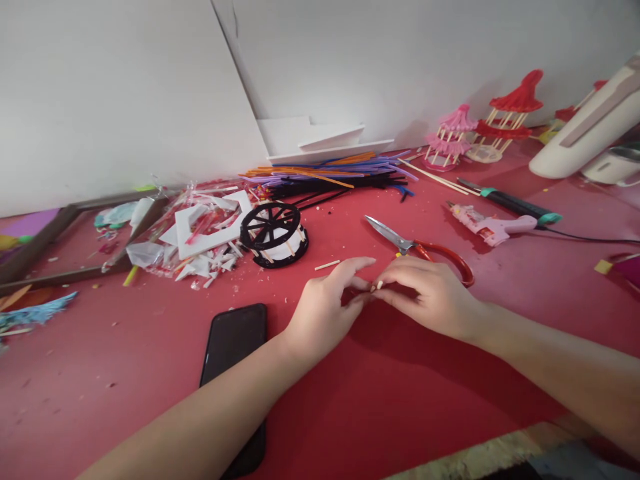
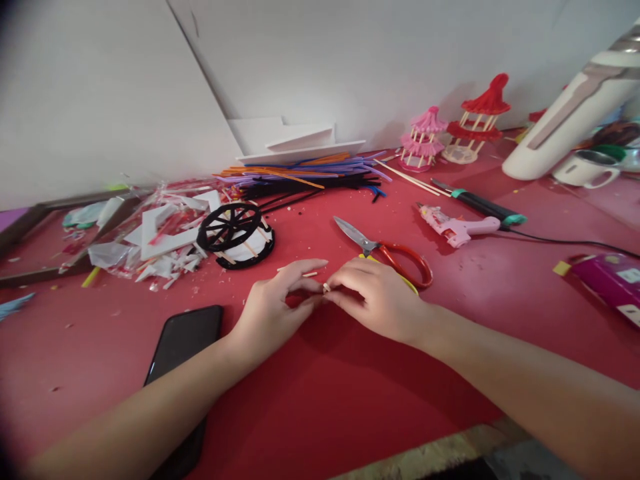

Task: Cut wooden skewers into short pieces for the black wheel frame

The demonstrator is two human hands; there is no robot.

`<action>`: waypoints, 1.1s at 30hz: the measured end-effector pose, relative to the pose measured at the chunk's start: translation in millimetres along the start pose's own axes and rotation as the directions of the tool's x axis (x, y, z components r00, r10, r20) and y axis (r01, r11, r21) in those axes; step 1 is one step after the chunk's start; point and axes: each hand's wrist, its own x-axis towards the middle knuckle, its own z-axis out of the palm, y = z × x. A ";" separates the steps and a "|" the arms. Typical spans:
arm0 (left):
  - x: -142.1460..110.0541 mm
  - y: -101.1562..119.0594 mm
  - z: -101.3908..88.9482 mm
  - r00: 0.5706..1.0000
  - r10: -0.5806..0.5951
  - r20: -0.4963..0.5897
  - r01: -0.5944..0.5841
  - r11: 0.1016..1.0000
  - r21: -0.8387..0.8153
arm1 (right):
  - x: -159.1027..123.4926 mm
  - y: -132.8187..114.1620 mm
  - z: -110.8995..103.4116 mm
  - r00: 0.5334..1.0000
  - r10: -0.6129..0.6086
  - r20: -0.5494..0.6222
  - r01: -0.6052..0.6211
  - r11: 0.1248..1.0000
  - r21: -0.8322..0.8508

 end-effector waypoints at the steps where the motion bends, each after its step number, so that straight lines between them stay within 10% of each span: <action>1: 0.0 -0.4 -0.1 1.000 -0.006 0.000 0.006 1.000 -0.003 | -0.2 -1.0 0.8 1.000 0.006 0.000 -0.006 1.000 0.001; 17: 1.4 0.0 1.6 0.999 0.034 -0.033 -0.030 0.995 0.094 | 2.6 -4.3 0.8 0.995 -0.001 0.103 -0.012 0.992 0.127; 33: 1.5 -5.1 -7.5 0.997 0.006 0.083 0.007 0.989 -0.146 | 5.5 -10.5 1.6 0.997 0.030 0.077 -0.051 0.955 0.293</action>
